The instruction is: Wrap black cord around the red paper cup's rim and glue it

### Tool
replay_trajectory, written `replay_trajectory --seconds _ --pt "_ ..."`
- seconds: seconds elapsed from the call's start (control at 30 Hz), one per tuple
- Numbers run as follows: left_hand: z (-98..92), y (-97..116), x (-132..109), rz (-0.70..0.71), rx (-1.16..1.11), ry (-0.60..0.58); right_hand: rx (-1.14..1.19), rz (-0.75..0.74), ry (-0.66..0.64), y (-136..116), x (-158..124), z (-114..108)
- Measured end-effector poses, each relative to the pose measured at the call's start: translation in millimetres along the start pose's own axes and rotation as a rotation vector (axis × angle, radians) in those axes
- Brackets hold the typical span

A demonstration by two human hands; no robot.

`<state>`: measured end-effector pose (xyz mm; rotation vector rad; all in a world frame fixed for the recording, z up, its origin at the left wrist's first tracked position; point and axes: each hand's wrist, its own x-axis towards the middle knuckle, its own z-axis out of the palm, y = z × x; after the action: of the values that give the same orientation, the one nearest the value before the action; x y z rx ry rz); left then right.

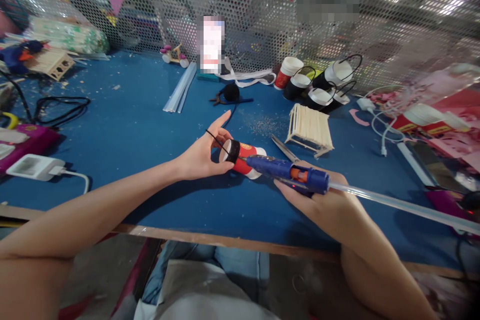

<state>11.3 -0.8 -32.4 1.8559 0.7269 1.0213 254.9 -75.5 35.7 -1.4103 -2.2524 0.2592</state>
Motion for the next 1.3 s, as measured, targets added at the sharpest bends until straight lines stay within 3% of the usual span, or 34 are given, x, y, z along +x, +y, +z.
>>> replay_trajectory --seconds 0.2,0.37,0.53,0.87,1.03,1.17,1.3 --pt "-0.5 0.9 -0.8 0.009 0.025 -0.002 -0.073 -0.064 -0.035 6.2 1.2 -3.3" --pt "-0.6 2.0 -0.8 0.053 0.04 -0.029 0.039 0.091 0.038 3.3 5.9 0.9" --pt "0.0 3.6 -1.3 0.081 0.049 -0.05 0.144 0.109 0.098 6.2 8.4 4.0" --pt "0.5 4.5 -1.9 0.159 0.097 -0.066 0.16 0.12 0.062 12.1 16.0 4.5" --pt "0.8 3.6 -2.5 0.15 0.099 -0.05 0.265 0.263 0.032 15.6 23.4 1.6" --pt "-0.1 4.9 -1.9 0.116 0.114 -0.035 0.321 0.406 0.133 32.9 32.8 -3.2" --pt "-1.4 4.5 -0.8 0.085 0.088 -0.001 0.26 0.469 0.29 68.9 51.7 -10.5"
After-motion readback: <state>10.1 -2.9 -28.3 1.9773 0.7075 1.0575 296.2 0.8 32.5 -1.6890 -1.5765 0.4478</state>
